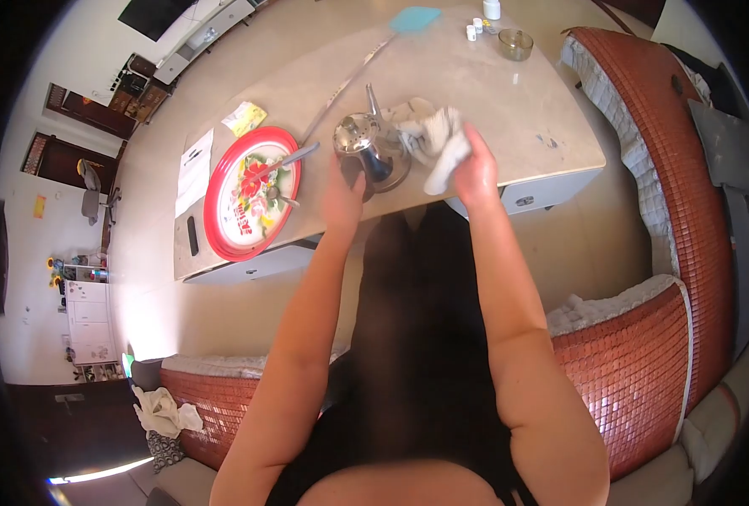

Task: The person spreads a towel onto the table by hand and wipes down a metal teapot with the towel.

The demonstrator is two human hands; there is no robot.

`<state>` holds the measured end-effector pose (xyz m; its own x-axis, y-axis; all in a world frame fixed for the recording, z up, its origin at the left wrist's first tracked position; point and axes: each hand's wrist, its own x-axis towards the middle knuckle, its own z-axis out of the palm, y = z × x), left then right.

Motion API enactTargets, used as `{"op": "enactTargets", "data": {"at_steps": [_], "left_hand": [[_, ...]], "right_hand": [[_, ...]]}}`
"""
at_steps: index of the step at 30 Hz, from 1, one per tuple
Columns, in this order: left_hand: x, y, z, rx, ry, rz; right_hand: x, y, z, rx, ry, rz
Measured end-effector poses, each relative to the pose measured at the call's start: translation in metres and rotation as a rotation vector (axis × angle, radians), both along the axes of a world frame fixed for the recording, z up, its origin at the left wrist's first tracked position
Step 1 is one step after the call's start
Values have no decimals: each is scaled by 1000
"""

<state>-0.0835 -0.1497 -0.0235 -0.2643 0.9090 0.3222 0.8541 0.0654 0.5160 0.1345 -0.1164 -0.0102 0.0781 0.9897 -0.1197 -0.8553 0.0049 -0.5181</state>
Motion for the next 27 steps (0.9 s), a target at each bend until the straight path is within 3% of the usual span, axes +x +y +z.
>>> {"op": "enactTargets", "data": {"at_steps": [3, 5, 6, 10, 14, 17, 20, 23, 27], "left_hand": [[11, -1, 12, -97, -33, 49], [11, 1, 11, -125, -45, 57], [9, 3, 8, -132, -50, 49], [4, 5, 14, -131, -123, -40], [-11, 9, 14, -244, -63, -155], [-14, 12, 20, -313, -79, -208], [-16, 10, 23, -250, -321, -348], [-16, 7, 38, -307, -185, -376], [-31, 20, 13, -285, -121, -408]], "right_hand": [[-9, 0, 9, 266, -249, -28], [-36, -11, 12, 252, -387, 106], [-47, -15, 6, 269, -625, 285], [-104, -34, -52, 692, -1504, 123], [-96, -34, -115, 671, -1682, 59], [-95, -39, -118, 665, -1789, -13], [-93, -52, -109, 653, -1827, -62], [-97, -40, -79, 756, -1850, -113], [-78, -24, -59, 904, -1876, -144]]}}
